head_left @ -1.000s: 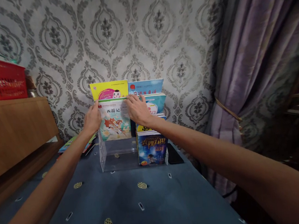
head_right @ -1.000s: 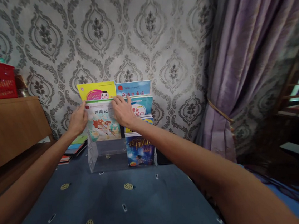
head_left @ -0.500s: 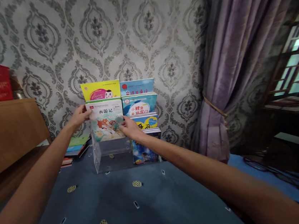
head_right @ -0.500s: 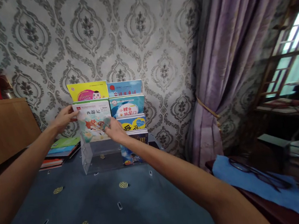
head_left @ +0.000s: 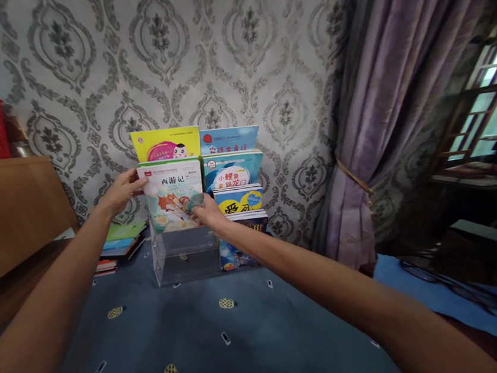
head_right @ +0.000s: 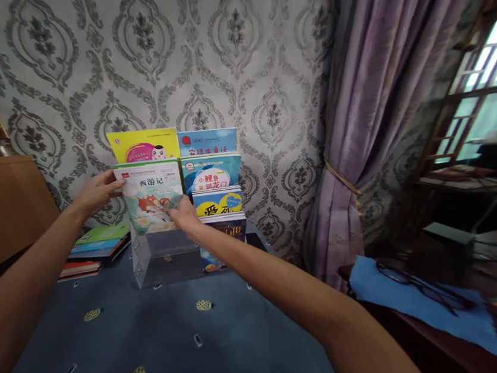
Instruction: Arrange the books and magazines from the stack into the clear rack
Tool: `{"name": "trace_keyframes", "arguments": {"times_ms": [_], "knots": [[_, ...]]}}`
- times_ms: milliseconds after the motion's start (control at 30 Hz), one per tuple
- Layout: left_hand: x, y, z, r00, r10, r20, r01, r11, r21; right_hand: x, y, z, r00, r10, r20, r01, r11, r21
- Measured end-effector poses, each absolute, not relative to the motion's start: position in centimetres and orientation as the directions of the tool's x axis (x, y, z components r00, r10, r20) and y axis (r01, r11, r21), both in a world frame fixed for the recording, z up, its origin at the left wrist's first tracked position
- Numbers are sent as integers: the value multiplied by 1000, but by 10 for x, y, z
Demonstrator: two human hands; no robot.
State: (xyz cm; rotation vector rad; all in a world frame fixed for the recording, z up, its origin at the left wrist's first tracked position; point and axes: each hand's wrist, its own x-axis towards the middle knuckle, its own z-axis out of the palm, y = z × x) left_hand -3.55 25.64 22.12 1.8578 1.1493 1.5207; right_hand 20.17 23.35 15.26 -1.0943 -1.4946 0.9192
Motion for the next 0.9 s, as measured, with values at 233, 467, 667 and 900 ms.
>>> {"name": "trace_keyframes", "arguments": {"times_ms": [233, 467, 667, 900], "knots": [[-34, 257, 206, 10, 811, 585, 365, -548, 753, 190, 230, 139, -65, 977, 202, 104, 208, -973], [-38, 261, 192, 56, 832, 552, 482, -507, 715, 189, 226, 139, -96, 979, 180, 94, 189, -977], [-38, 263, 194, 42, 837, 545, 539, -478, 694, 188, 226, 137, -104, 978, 183, 103, 194, -976], [-33, 257, 192, 17, 790, 613, 713, -439, 547, 193, 219, 129, -108, 957, 269, 161, 284, -945]]}}
